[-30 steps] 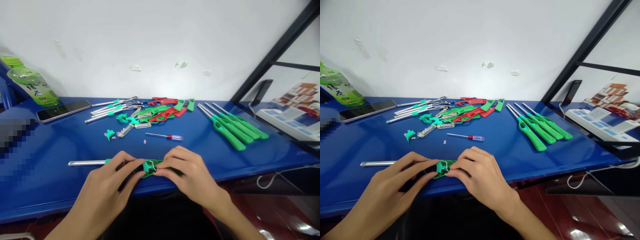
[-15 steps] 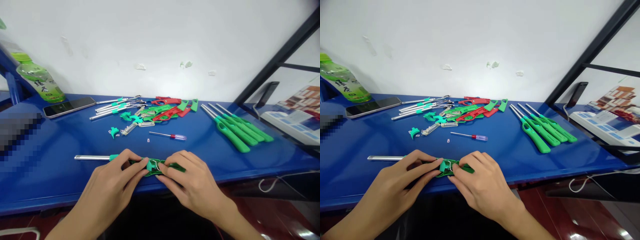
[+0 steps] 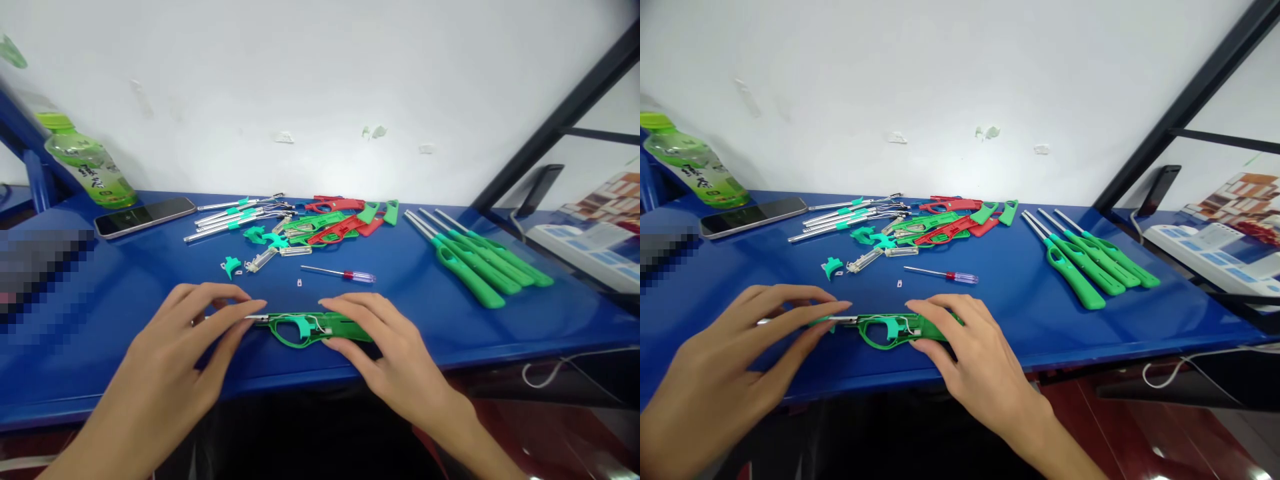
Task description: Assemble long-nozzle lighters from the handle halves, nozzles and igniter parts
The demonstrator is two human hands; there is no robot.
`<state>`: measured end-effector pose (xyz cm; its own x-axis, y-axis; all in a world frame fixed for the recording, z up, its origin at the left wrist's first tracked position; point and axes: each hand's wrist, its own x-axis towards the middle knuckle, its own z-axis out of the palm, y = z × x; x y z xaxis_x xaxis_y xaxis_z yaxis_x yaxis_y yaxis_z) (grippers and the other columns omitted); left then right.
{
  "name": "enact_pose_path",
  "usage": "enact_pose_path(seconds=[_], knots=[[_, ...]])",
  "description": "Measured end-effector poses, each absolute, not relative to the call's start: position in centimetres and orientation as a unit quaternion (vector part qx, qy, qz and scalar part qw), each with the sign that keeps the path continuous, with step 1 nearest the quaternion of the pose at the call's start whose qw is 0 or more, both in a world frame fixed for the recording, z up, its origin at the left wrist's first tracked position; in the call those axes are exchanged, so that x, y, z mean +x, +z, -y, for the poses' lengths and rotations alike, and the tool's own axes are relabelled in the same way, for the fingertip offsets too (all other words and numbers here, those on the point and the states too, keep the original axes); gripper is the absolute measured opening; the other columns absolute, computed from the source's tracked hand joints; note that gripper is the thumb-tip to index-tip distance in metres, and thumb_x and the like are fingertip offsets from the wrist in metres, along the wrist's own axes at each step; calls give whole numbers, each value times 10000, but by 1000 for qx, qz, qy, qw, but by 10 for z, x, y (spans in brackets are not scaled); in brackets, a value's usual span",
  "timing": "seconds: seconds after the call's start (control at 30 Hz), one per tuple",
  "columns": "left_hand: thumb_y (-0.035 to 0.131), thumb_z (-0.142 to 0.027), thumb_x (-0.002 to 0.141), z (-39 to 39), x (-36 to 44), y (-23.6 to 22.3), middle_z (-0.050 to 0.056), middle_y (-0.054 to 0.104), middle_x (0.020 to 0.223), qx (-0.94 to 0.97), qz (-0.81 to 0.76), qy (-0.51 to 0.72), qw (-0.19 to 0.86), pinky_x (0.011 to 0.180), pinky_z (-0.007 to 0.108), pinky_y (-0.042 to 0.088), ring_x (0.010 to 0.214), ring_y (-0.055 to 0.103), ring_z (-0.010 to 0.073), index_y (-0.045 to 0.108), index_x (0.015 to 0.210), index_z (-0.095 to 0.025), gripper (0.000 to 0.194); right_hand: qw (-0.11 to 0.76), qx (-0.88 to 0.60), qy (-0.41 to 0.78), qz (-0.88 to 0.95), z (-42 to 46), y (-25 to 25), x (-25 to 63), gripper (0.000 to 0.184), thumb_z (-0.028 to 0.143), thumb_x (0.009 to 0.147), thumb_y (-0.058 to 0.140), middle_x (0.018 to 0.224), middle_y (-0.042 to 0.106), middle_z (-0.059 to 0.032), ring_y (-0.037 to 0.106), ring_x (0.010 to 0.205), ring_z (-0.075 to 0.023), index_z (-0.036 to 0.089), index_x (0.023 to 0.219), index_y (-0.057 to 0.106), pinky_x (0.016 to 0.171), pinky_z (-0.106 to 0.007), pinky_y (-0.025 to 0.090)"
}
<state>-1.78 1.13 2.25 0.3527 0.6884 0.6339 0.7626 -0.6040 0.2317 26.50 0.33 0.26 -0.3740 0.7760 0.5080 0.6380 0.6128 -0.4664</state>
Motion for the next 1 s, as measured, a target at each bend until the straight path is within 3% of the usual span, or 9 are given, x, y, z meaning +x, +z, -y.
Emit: enact_pose_path(seconds=[0.1,0.3,0.57,0.83,1.0], knots=[[563,-395,1078,-16,-30,22,-15,747,1151,-827,439,-349,24,876,340,563,1045,700,217,767,1118,-368,209,354,-421,101,829,-3,4,264,375,246,1058,663,1289,720,-51,674,1172,-243,306,1426,623,1029,-413,552],[551,-408,1091,-18,-30,13,-58,772,1104,-836,438,-331,-18,809,293,573,930,735,166,769,1098,-387,219,357,-412,118,830,-3,5,264,283,222,1060,659,1217,739,-36,680,1111,-227,293,1334,674,981,-395,547],[535,-354,1103,-17,-27,17,-27,765,1084,-844,431,-317,-41,873,266,544,951,707,154,784,1056,-303,259,346,-414,127,832,-5,6,263,207,212,1056,665,1209,746,-30,683,1113,-219,273,1248,710,978,-379,532],[456,-267,1106,-15,-20,16,21,755,1026,-848,439,-297,-15,755,317,539,882,675,195,777,1017,-256,333,352,-419,121,828,-4,5,262,148,227,1066,649,1206,742,-26,675,1140,-220,286,1185,714,997,-381,530],[466,-236,1093,-14,-18,16,18,748,1035,-842,444,-305,-12,768,310,543,893,676,190,772,994,-271,323,356,-423,135,822,-6,1,260,161,209,1078,622,1200,729,10,675,1126,-194,327,1172,680,983,-351,540]])
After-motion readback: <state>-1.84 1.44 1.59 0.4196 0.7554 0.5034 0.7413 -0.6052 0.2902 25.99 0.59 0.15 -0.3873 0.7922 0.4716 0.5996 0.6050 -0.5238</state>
